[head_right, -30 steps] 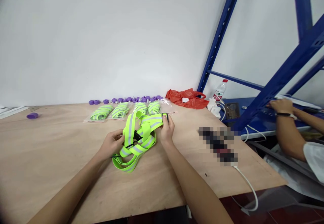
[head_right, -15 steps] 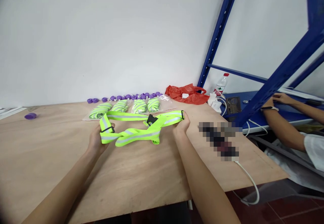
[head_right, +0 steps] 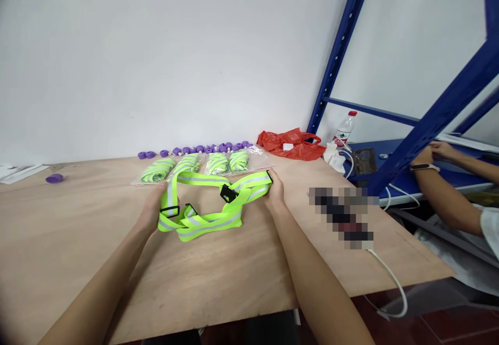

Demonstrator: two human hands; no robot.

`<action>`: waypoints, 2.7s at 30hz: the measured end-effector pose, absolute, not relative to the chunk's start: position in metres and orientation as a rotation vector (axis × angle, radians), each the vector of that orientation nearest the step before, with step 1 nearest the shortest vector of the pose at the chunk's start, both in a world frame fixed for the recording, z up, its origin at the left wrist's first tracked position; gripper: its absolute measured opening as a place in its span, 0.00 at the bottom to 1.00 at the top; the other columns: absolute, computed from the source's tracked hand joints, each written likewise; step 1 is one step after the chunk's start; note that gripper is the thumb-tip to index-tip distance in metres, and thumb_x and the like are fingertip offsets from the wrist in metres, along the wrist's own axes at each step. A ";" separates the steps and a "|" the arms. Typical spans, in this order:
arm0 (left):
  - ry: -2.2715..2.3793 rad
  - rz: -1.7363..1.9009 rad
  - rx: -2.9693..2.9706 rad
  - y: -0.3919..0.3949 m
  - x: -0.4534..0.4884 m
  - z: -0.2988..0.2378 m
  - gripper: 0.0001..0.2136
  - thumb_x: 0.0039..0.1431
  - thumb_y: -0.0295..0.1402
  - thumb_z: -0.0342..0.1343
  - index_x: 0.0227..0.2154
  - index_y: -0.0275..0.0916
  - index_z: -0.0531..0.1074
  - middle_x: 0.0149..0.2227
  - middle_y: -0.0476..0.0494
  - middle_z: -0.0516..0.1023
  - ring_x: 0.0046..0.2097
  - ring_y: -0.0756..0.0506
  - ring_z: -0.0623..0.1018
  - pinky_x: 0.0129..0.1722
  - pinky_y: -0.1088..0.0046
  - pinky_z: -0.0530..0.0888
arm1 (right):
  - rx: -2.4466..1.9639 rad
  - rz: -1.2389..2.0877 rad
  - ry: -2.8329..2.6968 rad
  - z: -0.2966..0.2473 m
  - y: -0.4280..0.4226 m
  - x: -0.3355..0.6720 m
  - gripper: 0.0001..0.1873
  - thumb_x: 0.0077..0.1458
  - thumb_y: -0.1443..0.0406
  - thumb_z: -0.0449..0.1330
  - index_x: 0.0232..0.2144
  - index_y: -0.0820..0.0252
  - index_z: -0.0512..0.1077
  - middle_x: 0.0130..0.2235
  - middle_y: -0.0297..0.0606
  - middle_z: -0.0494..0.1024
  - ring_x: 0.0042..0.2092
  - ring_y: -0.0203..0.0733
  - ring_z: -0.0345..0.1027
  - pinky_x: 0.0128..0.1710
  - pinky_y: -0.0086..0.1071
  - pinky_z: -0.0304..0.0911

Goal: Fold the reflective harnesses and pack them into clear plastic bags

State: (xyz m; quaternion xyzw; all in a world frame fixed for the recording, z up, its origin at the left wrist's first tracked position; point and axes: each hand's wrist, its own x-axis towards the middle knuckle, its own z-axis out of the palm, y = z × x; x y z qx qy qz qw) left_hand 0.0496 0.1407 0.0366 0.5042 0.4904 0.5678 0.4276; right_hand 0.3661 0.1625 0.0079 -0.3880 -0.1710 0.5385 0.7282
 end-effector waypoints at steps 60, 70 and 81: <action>0.758 1.717 1.552 0.129 0.135 0.185 0.19 0.53 0.44 0.66 0.22 0.41 0.62 0.21 0.51 0.70 0.24 0.49 0.71 0.22 0.77 0.65 | -0.577 1.187 -1.198 0.162 0.133 0.312 0.12 0.46 0.63 0.69 0.35 0.62 0.79 0.31 0.37 0.80 0.32 0.42 0.73 0.33 0.33 0.71; 0.746 1.609 1.456 0.144 0.101 0.188 0.19 0.54 0.43 0.66 0.20 0.39 0.65 0.16 0.53 0.69 0.16 0.53 0.67 0.16 0.77 0.66 | -0.551 1.218 -0.995 0.167 0.145 0.339 0.05 0.50 0.70 0.58 0.25 0.58 0.71 0.24 0.34 0.71 0.27 0.39 0.67 0.29 0.32 0.69; 0.946 1.032 1.868 0.138 0.104 0.185 0.13 0.58 0.44 0.62 0.33 0.38 0.74 0.33 0.44 0.79 0.32 0.47 0.79 0.32 0.72 0.75 | -0.740 1.155 -1.473 0.164 0.135 0.329 0.11 0.50 0.61 0.70 0.31 0.62 0.75 0.23 0.32 0.73 0.23 0.36 0.65 0.20 0.27 0.59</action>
